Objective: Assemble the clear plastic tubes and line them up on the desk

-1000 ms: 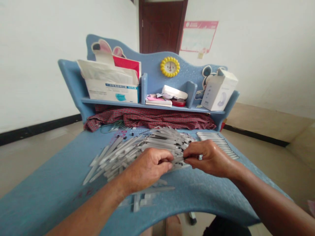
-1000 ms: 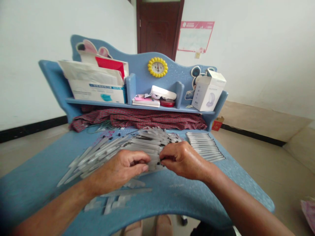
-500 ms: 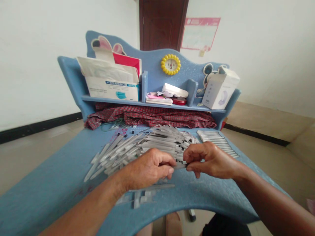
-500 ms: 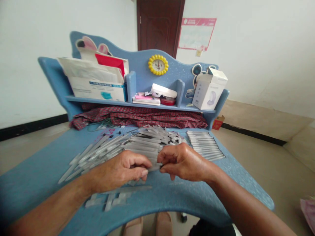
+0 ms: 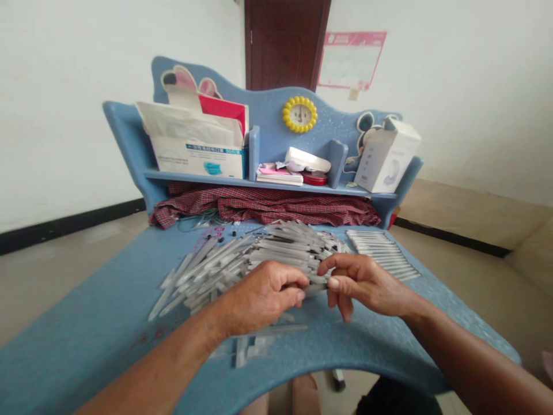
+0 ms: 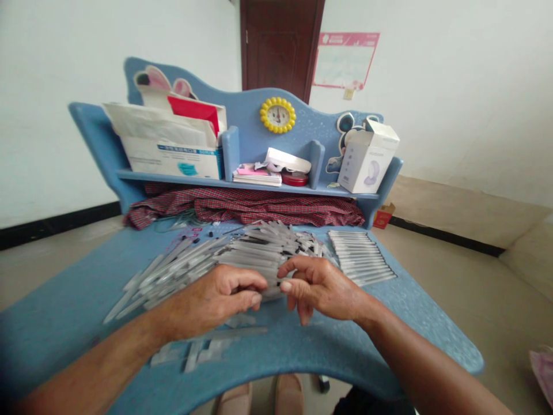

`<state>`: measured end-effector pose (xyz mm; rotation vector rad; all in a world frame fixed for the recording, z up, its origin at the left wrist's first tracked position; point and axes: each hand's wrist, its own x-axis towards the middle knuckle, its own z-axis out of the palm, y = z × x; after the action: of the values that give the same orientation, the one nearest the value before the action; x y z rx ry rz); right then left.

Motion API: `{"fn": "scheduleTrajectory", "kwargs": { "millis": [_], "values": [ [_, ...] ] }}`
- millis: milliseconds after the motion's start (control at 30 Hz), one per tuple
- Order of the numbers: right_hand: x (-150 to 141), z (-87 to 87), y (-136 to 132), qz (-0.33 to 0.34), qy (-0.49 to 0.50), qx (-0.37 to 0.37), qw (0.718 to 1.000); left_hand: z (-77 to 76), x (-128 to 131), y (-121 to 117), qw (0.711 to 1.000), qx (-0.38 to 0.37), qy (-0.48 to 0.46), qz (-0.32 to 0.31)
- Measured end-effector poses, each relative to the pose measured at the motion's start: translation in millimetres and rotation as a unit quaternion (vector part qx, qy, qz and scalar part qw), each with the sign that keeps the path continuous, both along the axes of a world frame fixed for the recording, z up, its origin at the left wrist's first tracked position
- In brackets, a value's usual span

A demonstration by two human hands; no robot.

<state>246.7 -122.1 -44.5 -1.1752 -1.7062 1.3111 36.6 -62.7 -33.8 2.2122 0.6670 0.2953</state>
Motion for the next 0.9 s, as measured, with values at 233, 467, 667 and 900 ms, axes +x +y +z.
{"fn": "scheduleTrajectory", "kwargs": {
  "millis": [233,467,667,900],
  "values": [
    [3.6,-2.0,-4.5,-0.046,-0.150,0.105,0.982,-1.4,0.1,1.0,1.000,-0.006,0.004,0.019],
    [0.7,0.2,-4.7,-0.044,-0.158,0.083,0.983,-1.5,0.7,0.9,1.000,-0.001,-0.006,0.016],
    [-1.5,2.0,-4.4,-0.057,-0.187,0.110,0.974,0.2,0.5,0.1,1.000,0.010,-0.013,0.023],
    [-4.3,3.2,-4.5,-0.062,-0.184,0.117,0.974,1.7,0.7,-0.5,0.999,0.020,-0.017,0.031]
  ]
}}
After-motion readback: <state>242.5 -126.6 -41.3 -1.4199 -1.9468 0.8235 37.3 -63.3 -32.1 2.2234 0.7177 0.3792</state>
